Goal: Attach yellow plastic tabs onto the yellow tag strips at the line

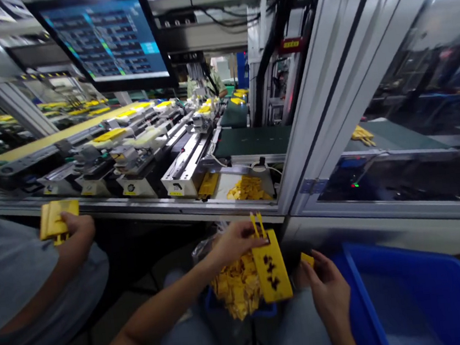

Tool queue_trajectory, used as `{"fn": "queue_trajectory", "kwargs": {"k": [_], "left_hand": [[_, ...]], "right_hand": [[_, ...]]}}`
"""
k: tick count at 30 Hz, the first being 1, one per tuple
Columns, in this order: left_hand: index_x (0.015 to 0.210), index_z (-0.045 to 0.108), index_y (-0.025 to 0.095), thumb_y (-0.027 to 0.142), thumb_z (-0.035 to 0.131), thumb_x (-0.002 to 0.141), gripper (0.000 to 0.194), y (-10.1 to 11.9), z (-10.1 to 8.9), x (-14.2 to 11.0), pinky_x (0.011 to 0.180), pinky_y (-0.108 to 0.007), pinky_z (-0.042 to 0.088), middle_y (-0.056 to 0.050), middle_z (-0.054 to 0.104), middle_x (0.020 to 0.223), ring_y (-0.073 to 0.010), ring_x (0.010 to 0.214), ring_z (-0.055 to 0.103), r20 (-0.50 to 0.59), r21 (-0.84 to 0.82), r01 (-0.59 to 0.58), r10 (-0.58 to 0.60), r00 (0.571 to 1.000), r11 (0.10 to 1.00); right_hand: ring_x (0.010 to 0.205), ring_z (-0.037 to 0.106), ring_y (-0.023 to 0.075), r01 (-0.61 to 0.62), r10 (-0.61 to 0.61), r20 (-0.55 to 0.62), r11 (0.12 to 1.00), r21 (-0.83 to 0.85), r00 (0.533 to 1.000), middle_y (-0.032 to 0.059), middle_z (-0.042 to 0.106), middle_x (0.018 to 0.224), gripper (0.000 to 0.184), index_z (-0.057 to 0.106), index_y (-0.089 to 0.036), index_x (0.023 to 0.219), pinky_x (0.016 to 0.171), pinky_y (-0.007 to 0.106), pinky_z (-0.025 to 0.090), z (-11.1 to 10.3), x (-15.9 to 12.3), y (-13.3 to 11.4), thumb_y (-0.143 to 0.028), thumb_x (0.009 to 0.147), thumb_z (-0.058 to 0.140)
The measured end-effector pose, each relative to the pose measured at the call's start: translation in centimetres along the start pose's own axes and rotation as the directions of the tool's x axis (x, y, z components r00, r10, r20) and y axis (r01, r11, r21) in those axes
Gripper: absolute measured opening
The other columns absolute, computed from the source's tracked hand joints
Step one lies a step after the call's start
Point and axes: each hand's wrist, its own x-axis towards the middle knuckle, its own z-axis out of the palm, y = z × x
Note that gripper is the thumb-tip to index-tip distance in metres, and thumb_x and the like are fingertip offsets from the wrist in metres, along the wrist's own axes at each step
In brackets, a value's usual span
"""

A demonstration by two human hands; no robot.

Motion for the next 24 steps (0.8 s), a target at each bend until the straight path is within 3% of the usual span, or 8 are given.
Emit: {"fn": "queue_trajectory", "kwargs": {"k": [2,4,6,9,13,16,21,24], "left_hand": [[0.081,0.073,0.012,0.040,0.085,0.057,0.039,-5.2,2.0,-1.6,0.061,-0.024,0.045,-0.002,0.069,0.074,-0.0155,0.066,0.059,0.104,-0.091,0.228,-0.219,0.970,0.969],[0.079,0.074,0.013,0.039,0.085,0.053,0.039,-10.0,3.8,-3.0,0.058,-0.024,0.041,-0.001,0.068,0.072,-0.0144,0.063,0.057,0.164,-0.114,0.355,-0.335,0.928,0.928],[0.078,0.074,0.013,0.042,0.084,0.055,0.038,-13.5,5.0,-4.1,0.058,-0.024,0.040,-0.002,0.068,0.072,-0.0147,0.063,0.057,0.237,-0.101,0.400,-0.369,0.899,0.911],[0.075,0.073,0.011,0.053,0.080,0.061,0.044,-16.6,5.8,-5.1,0.057,-0.024,0.040,-0.004,0.068,0.070,-0.0156,0.062,0.057,0.292,-0.051,0.437,-0.405,0.866,0.898],[0.083,0.072,0.010,0.065,0.080,0.057,0.061,-18.5,6.0,-5.7,0.058,-0.026,0.044,-0.008,0.070,0.078,-0.0182,0.066,0.062,0.326,-0.165,0.552,-0.483,0.813,0.817],[0.085,0.071,0.010,0.067,0.083,0.051,0.067,-18.9,6.1,-6.0,0.063,-0.028,0.049,-0.008,0.070,0.082,-0.0184,0.069,0.064,0.325,-0.265,0.588,-0.504,0.801,0.764],[0.086,0.071,0.010,0.063,0.085,0.054,0.063,-18.1,5.9,-6.1,0.066,-0.030,0.051,-0.008,0.070,0.081,-0.0190,0.071,0.065,0.356,-0.319,0.606,-0.500,0.789,0.729],[0.085,0.071,0.009,0.063,0.084,0.056,0.063,-17.4,5.8,-6.0,0.068,-0.030,0.052,-0.009,0.070,0.082,-0.0195,0.073,0.066,0.370,-0.306,0.598,-0.487,0.791,0.741]], "right_hand": [[0.080,0.069,0.0229,-0.006,0.006,0.025,1.000,0.018,1.000,0.0093,0.074,0.090,0.064,0.070,-0.011,0.109,0.074,0.030,0.056,-0.2,-0.4,-0.1,-0.054,0.064,0.081],[0.079,0.068,0.0231,-0.005,0.006,0.105,1.000,-0.015,0.994,0.0098,0.074,0.089,0.052,0.073,-0.012,0.097,0.076,0.032,0.056,-0.3,-1.2,-0.3,-0.051,0.065,0.081],[0.081,0.069,0.0240,0.033,-0.016,0.207,0.996,-0.079,0.978,0.0098,0.075,0.089,0.041,0.075,-0.013,0.090,0.079,0.035,0.055,-0.3,-2.0,-0.4,-0.048,0.069,0.078],[0.084,0.069,0.0243,0.093,-0.031,0.375,0.984,-0.149,0.926,0.0096,0.075,0.090,0.032,0.076,-0.015,0.091,0.081,0.036,0.054,-0.2,-3.1,-0.2,-0.042,0.074,0.073],[0.076,0.069,0.0209,0.061,0.088,0.533,0.965,-0.256,0.841,0.0074,0.075,0.082,0.029,0.075,-0.015,0.091,0.072,0.030,0.054,-0.2,-3.8,0.4,-0.036,0.071,0.074],[0.073,0.067,0.0186,0.090,0.140,0.600,0.937,-0.337,0.788,0.0048,0.074,0.079,0.019,0.076,-0.016,0.082,0.069,0.027,0.051,-0.2,-4.0,1.1,-0.032,0.072,0.073],[0.073,0.067,0.0182,0.141,0.170,0.674,0.913,-0.382,0.719,0.0038,0.075,0.079,0.013,0.079,-0.017,0.084,0.067,0.025,0.048,-0.1,-4.4,2.1,-0.023,0.076,0.072],[0.075,0.067,0.0188,0.205,0.150,0.694,0.893,-0.401,0.704,0.0036,0.075,0.082,0.014,0.080,-0.019,0.087,0.069,0.026,0.049,-0.2,-4.6,2.1,-0.020,0.077,0.071]]}}
